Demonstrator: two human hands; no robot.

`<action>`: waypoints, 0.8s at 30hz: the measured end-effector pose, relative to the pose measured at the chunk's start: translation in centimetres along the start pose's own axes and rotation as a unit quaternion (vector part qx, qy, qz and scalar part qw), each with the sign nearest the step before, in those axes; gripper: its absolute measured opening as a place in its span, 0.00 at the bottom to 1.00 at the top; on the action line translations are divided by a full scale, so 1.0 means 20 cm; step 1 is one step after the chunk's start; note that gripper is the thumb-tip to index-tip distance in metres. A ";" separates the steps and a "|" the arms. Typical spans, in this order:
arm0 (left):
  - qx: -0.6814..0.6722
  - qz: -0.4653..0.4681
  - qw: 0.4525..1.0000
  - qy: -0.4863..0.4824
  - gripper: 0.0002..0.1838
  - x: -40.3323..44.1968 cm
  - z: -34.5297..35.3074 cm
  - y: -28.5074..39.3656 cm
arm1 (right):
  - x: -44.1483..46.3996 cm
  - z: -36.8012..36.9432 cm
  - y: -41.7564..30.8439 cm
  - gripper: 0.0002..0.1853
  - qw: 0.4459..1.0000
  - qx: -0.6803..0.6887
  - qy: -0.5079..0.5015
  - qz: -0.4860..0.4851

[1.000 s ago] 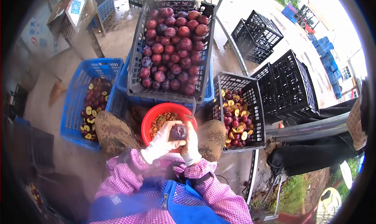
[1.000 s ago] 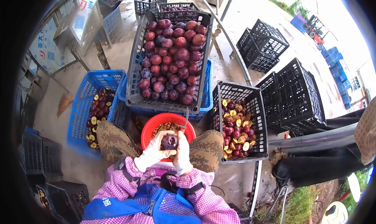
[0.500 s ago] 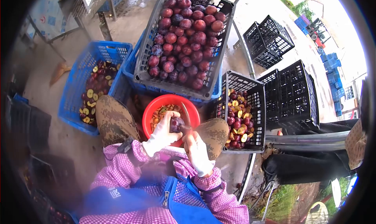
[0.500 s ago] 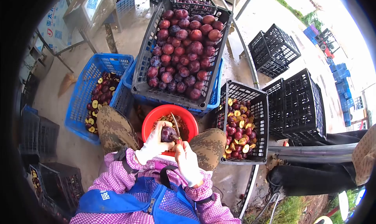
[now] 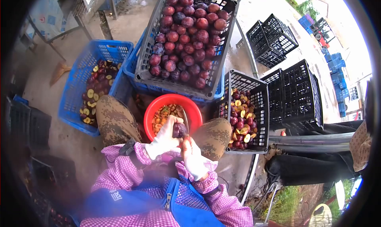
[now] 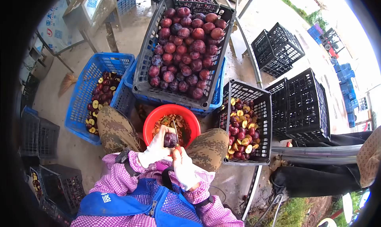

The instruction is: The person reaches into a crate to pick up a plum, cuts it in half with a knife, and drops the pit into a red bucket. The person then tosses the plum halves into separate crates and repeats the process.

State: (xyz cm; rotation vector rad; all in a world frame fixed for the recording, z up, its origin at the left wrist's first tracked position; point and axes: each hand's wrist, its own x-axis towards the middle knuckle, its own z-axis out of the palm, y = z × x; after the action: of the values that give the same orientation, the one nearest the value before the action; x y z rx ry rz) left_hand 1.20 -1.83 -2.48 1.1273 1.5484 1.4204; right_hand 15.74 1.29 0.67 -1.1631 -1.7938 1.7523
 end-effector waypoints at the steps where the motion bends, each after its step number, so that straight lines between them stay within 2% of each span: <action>1: -0.001 0.000 1.000 0.000 0.29 0.00 0.00 0.00 | 0.00 0.01 0.02 0.12 1.000 0.021 0.002 0.013; 4: 0.004 0.016 1.000 -0.012 0.29 -0.01 0.01 0.01 | -0.01 0.02 0.06 0.13 0.999 0.029 0.000 0.025; 6: 0.093 0.061 0.994 -0.002 0.28 -0.01 0.00 0.03 | -0.01 0.03 0.07 0.13 1.000 0.016 -0.003 0.024; 9: 0.128 0.036 0.991 -0.007 0.27 -0.01 -0.02 0.13 | 0.00 0.06 0.07 0.12 0.997 0.070 0.009 -0.016; 11: 0.134 0.055 0.989 -0.003 0.27 0.00 -0.03 0.08 | 0.00 0.07 0.02 0.15 0.953 0.261 -0.040 0.148; 12: 0.139 0.072 0.988 -0.002 0.26 0.00 -0.03 0.07 | 0.00 0.05 -0.02 0.15 0.953 0.261 -0.040 0.148; 13: 0.140 0.074 0.987 0.000 0.26 0.01 -0.04 0.07 | 0.00 0.01 -0.09 0.17 0.894 0.379 -0.106 0.216; 14: 0.115 0.070 0.991 -0.009 0.26 0.03 -0.06 0.07 | 0.01 -0.02 -0.13 0.20 0.811 0.487 -0.168 0.278; 17: 0.068 0.078 0.994 -0.021 0.28 0.07 -0.07 0.06 | 0.04 -0.10 -0.12 0.22 0.663 0.633 -0.309 0.255; 19: -0.088 0.018 0.996 -0.011 0.31 0.10 -0.08 0.07 | -0.04 -0.15 -0.19 0.21 0.639 0.658 -0.335 0.217; 20: -0.178 -0.004 0.984 0.020 0.33 0.11 -0.09 0.06 | -0.05 -0.18 -0.24 0.22 0.713 0.600 -0.297 0.208; 21: -0.215 -0.021 0.976 0.016 0.31 0.11 -0.11 0.05 | -0.04 -0.19 -0.28 0.23 0.779 0.540 -0.253 0.193; 22: -0.310 -0.099 0.946 0.003 0.29 0.10 -0.13 0.09 | -0.02 -0.16 -0.29 0.23 0.858 0.447 -0.176 0.180; 23: -0.401 -0.176 0.899 -0.010 0.28 0.10 -0.14 0.12 | -0.01 -0.15 -0.30 0.22 0.920 0.307 -0.102 0.222; 24: -0.402 -0.174 0.899 -0.013 0.28 0.10 -0.14 0.12 | 0.00 -0.15 -0.24 0.19 0.971 0.169 -0.084 0.148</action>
State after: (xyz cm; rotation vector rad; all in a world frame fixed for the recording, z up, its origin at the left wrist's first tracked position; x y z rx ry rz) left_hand -1.79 -0.89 0.32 0.3428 0.9028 1.5448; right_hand 16.58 3.89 5.76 -1.2119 -1.3800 2.2811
